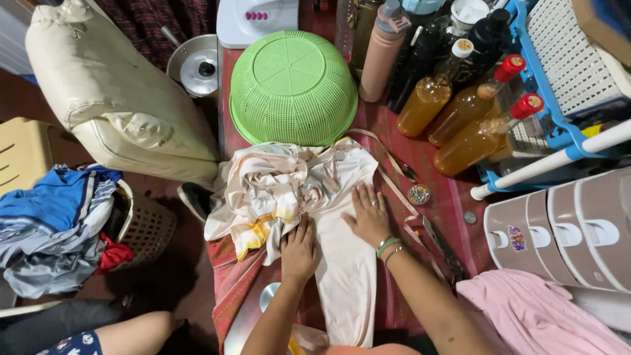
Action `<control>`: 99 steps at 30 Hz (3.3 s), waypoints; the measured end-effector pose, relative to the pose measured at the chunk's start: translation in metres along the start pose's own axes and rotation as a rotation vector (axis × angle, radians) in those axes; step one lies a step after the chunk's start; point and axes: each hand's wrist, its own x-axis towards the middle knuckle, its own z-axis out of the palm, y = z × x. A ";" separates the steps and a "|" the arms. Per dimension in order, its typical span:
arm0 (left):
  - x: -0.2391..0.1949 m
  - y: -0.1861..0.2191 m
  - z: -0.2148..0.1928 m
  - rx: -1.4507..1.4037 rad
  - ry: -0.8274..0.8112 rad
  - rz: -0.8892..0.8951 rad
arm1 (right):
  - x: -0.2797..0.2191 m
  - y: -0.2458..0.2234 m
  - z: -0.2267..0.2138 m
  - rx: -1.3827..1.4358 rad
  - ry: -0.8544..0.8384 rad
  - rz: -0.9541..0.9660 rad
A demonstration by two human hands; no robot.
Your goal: The person lays out a piece of white fabric on a table and uses a measuring tape to measure its length. They then pick up a pink garment, measure it, and place the measuring tape on the white fabric to measure it again.
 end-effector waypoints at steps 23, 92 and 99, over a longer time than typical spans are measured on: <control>-0.130 0.006 -0.062 -0.248 -0.152 0.165 | 0.005 -0.027 -0.068 0.028 -0.398 -0.164; -0.147 -0.011 -0.068 -0.368 -0.079 0.479 | -0.225 -0.094 -0.062 0.002 0.029 -0.366; -0.145 -0.011 -0.064 -0.353 -0.042 0.430 | -0.224 -0.100 -0.076 0.068 0.077 -0.359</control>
